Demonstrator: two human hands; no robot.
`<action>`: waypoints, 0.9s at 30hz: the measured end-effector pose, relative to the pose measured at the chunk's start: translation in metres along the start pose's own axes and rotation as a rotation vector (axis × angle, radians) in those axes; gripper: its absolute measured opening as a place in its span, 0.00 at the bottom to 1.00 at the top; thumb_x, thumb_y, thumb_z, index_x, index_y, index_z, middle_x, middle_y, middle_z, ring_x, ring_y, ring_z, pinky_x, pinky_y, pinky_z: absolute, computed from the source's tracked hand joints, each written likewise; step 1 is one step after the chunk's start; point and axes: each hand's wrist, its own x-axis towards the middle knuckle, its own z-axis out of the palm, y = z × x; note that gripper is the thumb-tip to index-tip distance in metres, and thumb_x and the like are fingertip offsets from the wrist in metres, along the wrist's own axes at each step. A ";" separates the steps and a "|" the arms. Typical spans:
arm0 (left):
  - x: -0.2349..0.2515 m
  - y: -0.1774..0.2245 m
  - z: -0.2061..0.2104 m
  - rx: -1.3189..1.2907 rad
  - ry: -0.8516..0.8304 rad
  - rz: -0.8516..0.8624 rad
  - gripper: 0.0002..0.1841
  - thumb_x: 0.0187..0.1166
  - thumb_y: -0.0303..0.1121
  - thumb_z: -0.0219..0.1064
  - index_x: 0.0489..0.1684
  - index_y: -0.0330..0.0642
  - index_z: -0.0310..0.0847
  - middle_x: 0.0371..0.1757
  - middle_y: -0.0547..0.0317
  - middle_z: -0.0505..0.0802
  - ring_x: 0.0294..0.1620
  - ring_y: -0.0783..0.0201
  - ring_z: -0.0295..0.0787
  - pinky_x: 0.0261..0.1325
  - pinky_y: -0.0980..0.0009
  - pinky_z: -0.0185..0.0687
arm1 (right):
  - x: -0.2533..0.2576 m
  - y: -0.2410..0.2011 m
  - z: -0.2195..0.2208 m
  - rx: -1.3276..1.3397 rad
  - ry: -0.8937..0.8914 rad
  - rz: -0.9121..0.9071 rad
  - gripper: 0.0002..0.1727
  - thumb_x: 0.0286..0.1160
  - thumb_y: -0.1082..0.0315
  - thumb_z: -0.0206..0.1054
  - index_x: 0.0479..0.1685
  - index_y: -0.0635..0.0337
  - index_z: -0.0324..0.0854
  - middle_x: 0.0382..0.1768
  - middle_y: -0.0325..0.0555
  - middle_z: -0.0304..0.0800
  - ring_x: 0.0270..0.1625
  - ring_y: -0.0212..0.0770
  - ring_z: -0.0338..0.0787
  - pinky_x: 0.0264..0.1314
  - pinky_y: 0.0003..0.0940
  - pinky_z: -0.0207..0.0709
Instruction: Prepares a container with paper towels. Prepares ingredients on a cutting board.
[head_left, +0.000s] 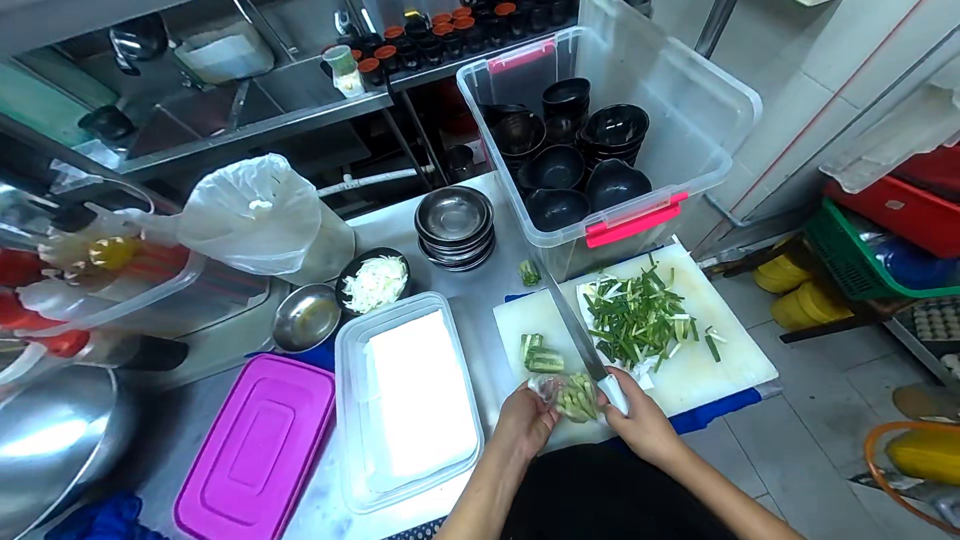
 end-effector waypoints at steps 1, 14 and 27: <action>-0.001 0.000 0.000 0.020 -0.019 0.001 0.25 0.69 0.09 0.47 0.66 0.34 0.67 0.52 0.40 0.89 0.47 0.51 0.91 0.46 0.56 0.90 | -0.002 0.001 -0.001 0.001 -0.007 -0.003 0.36 0.73 0.64 0.63 0.86 0.51 0.64 0.52 0.38 0.90 0.49 0.34 0.90 0.54 0.38 0.87; -0.012 0.003 0.000 0.204 -0.096 -0.111 0.26 0.91 0.51 0.41 0.51 0.38 0.78 0.34 0.49 0.88 0.35 0.54 0.89 0.43 0.55 0.89 | -0.013 0.001 0.004 0.120 0.027 -0.161 0.36 0.69 0.66 0.64 0.83 0.57 0.66 0.47 0.36 0.91 0.41 0.32 0.91 0.43 0.34 0.89; -0.017 0.001 -0.021 0.195 -0.104 0.039 0.19 0.73 0.14 0.56 0.62 0.35 0.68 0.40 0.47 0.87 0.33 0.58 0.89 0.37 0.64 0.91 | -0.018 0.002 0.003 -0.034 0.059 -0.337 0.28 0.78 0.65 0.61 0.80 0.59 0.73 0.50 0.42 0.93 0.50 0.33 0.92 0.58 0.34 0.88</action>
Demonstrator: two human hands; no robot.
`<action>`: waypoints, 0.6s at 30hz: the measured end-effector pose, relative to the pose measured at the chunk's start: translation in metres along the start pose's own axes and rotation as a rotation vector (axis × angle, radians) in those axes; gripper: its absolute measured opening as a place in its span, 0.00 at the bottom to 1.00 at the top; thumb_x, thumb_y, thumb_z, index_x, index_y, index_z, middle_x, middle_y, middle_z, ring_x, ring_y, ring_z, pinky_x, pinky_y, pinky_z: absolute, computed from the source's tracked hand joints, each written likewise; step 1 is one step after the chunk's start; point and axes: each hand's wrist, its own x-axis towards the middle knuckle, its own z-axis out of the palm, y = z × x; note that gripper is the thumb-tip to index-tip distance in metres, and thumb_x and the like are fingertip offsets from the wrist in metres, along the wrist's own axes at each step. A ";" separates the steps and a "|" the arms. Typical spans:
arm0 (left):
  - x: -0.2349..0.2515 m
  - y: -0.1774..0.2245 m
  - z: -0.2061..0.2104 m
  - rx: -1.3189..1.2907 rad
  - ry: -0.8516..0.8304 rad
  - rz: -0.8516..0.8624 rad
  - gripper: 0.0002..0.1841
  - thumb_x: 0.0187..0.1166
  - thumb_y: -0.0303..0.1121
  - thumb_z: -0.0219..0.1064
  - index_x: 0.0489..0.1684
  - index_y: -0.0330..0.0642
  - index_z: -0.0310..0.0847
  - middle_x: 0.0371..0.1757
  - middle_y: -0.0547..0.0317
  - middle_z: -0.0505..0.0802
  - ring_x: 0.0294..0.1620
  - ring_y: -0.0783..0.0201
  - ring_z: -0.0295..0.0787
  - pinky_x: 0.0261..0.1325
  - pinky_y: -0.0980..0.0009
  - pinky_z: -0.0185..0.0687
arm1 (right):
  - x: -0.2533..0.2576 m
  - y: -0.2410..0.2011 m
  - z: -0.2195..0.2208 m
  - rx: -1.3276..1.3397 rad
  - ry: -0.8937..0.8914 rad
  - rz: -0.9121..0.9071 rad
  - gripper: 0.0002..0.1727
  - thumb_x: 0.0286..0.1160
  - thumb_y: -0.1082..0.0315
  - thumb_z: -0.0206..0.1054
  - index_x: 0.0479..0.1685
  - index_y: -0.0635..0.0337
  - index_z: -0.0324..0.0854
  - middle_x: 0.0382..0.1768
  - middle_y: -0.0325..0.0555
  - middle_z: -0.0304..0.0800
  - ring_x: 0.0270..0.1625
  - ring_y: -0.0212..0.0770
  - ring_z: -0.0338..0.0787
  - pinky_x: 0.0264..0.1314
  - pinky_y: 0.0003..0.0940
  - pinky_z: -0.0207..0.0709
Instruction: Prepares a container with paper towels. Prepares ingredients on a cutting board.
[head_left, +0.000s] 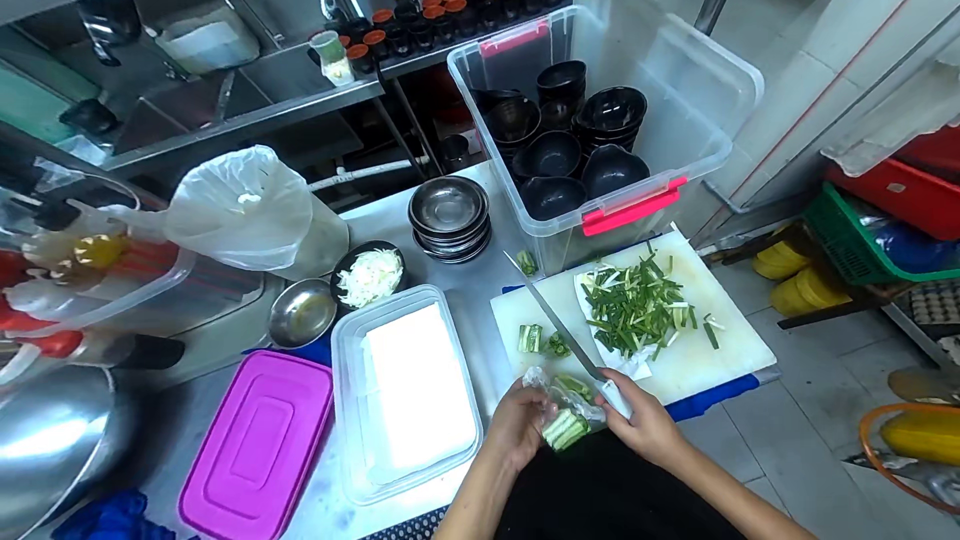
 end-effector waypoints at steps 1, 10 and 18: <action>0.000 -0.001 -0.001 0.036 0.024 -0.024 0.15 0.77 0.17 0.56 0.61 0.35 0.69 0.38 0.49 0.87 0.31 0.60 0.88 0.35 0.66 0.90 | 0.000 -0.001 -0.001 0.005 0.006 0.007 0.28 0.79 0.65 0.61 0.80 0.59 0.73 0.49 0.41 0.93 0.50 0.32 0.92 0.57 0.33 0.88; -0.021 0.011 -0.009 0.668 -0.229 -0.111 0.18 0.87 0.41 0.62 0.69 0.45 0.77 0.44 0.57 0.92 0.35 0.67 0.88 0.35 0.72 0.84 | -0.010 -0.005 -0.006 0.057 0.049 -0.088 0.25 0.80 0.63 0.63 0.76 0.59 0.77 0.51 0.41 0.93 0.50 0.31 0.91 0.58 0.30 0.88; -0.025 0.007 -0.002 0.289 -0.014 0.028 0.15 0.93 0.31 0.52 0.69 0.33 0.71 0.44 0.43 0.92 0.37 0.55 0.94 0.40 0.61 0.94 | -0.014 -0.019 -0.013 0.157 0.119 -0.109 0.30 0.77 0.55 0.72 0.76 0.59 0.76 0.43 0.39 0.90 0.39 0.28 0.87 0.43 0.28 0.87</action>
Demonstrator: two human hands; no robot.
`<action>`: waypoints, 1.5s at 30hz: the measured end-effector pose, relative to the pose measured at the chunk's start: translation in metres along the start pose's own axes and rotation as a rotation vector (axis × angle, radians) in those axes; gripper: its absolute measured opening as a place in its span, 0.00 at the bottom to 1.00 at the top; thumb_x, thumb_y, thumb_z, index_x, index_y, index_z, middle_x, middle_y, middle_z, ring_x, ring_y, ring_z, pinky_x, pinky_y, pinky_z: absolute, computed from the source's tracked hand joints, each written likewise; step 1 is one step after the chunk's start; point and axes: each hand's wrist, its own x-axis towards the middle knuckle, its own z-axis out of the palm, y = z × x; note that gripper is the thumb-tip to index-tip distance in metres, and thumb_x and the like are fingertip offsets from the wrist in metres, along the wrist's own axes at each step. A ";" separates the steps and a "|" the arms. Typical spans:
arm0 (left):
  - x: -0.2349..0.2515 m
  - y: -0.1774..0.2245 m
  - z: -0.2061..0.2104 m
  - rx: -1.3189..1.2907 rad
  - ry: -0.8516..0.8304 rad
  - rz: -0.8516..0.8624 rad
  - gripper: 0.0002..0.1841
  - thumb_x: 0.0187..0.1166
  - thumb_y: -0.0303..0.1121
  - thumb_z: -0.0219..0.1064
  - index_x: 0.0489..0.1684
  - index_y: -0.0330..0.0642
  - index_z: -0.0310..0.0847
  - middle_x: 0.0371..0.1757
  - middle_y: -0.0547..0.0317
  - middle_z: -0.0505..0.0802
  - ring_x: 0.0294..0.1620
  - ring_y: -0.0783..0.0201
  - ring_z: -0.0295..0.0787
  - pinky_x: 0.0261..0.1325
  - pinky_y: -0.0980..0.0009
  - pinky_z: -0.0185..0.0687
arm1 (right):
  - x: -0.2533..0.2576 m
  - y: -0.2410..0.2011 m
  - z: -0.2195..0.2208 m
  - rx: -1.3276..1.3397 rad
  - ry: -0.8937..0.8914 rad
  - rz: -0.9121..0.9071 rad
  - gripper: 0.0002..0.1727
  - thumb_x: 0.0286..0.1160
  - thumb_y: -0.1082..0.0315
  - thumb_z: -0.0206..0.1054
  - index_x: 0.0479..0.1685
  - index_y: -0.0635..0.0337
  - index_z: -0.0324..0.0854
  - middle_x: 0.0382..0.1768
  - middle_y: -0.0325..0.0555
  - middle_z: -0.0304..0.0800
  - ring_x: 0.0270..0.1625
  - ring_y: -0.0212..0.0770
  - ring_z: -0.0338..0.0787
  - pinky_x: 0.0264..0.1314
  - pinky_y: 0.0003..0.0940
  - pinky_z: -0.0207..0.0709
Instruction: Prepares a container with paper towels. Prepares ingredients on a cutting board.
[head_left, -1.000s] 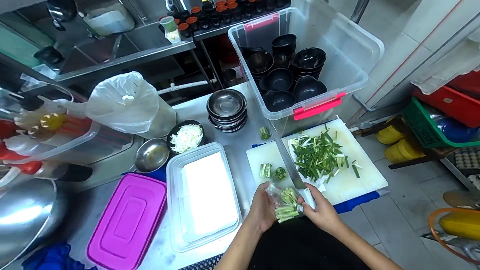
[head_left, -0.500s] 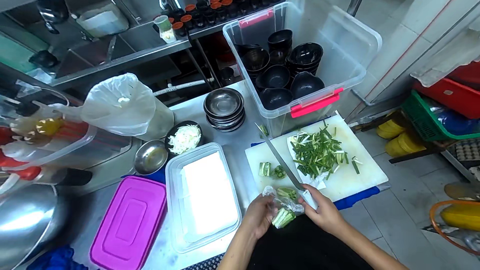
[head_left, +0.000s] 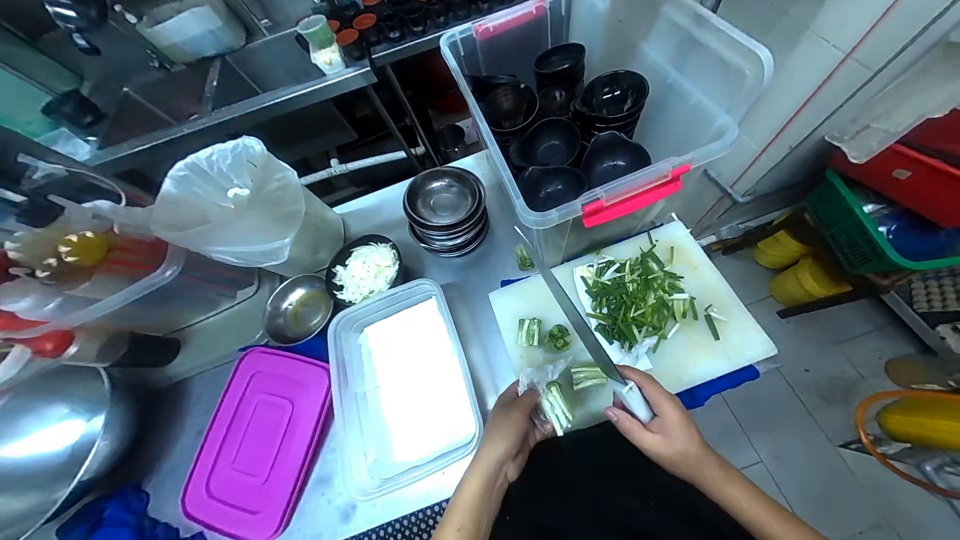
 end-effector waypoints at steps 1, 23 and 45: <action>-0.002 0.002 0.003 -0.034 0.002 0.014 0.15 0.93 0.31 0.51 0.69 0.32 0.69 0.45 0.42 0.92 0.37 0.54 0.95 0.40 0.61 0.94 | 0.002 -0.005 0.002 0.032 -0.019 0.014 0.32 0.75 0.53 0.73 0.77 0.59 0.75 0.43 0.39 0.89 0.38 0.28 0.86 0.40 0.27 0.86; -0.006 0.017 0.006 -0.361 0.103 -0.018 0.18 0.94 0.40 0.47 0.72 0.38 0.69 0.47 0.40 0.92 0.38 0.52 0.94 0.36 0.60 0.91 | 0.030 -0.029 -0.003 0.347 0.043 0.196 0.37 0.69 0.65 0.76 0.81 0.51 0.68 0.49 0.46 0.91 0.31 0.38 0.90 0.29 0.31 0.87; -0.034 0.002 -0.013 0.554 -0.438 0.457 0.09 0.83 0.32 0.66 0.53 0.39 0.77 0.50 0.56 0.92 0.53 0.60 0.92 0.61 0.58 0.90 | 0.097 0.000 -0.029 -0.411 0.096 -0.178 0.28 0.80 0.53 0.68 0.77 0.55 0.77 0.64 0.49 0.88 0.58 0.43 0.90 0.61 0.48 0.87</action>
